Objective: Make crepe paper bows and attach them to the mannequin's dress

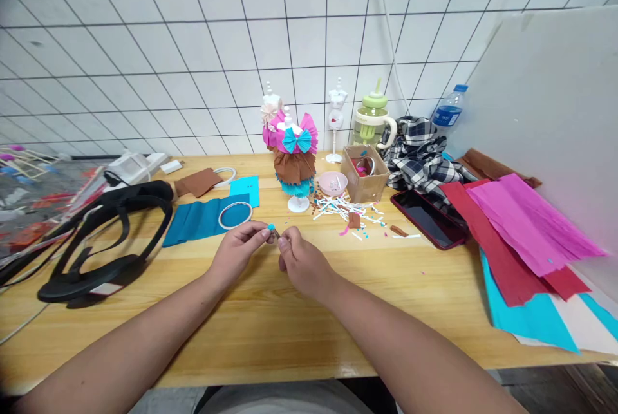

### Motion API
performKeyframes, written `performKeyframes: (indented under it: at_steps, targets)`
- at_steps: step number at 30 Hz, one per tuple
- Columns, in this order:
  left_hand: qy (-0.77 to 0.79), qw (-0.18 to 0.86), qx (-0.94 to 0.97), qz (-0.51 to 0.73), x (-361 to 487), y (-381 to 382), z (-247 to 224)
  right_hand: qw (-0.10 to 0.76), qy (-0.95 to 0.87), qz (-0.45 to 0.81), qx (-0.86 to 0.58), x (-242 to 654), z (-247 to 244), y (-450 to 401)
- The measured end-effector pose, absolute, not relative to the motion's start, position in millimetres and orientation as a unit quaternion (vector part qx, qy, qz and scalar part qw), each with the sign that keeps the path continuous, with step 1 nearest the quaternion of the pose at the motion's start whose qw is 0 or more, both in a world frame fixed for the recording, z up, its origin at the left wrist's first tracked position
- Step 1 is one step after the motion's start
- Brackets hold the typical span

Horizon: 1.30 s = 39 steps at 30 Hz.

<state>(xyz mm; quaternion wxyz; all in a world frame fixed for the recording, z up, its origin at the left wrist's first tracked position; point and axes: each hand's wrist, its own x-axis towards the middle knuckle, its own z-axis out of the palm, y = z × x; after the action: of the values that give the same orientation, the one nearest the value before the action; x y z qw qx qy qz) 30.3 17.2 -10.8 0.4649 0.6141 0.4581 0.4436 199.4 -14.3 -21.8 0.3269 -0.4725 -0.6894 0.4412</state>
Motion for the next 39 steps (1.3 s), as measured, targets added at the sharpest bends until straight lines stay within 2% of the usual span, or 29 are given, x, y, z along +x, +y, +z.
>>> performKeyframes:
  at_steps: [12, 25, 30, 39]
  targets:
    - [0.443, 0.444, 0.671, 0.395, 30.7, 18.6, -18.1, 0.327, -0.704, 0.395, -0.492, 202.1, -18.7, -12.4]
    - [0.424, 0.549, 0.580, 0.427, 37.4, 15.3, -13.3, 0.367, -0.676, 0.391, -0.505, 199.3, -14.5, -15.3]
    - [0.422, 0.558, 0.574, 0.426, 38.1, 13.1, -13.1, 0.380, -0.672, 0.385, -0.506, 198.3, -16.0, -14.6]
    - [0.438, 0.521, 0.590, 0.435, 33.7, 17.7, -17.2, 0.389, -0.608, 0.516, -0.461, 197.5, -23.3, -12.0]
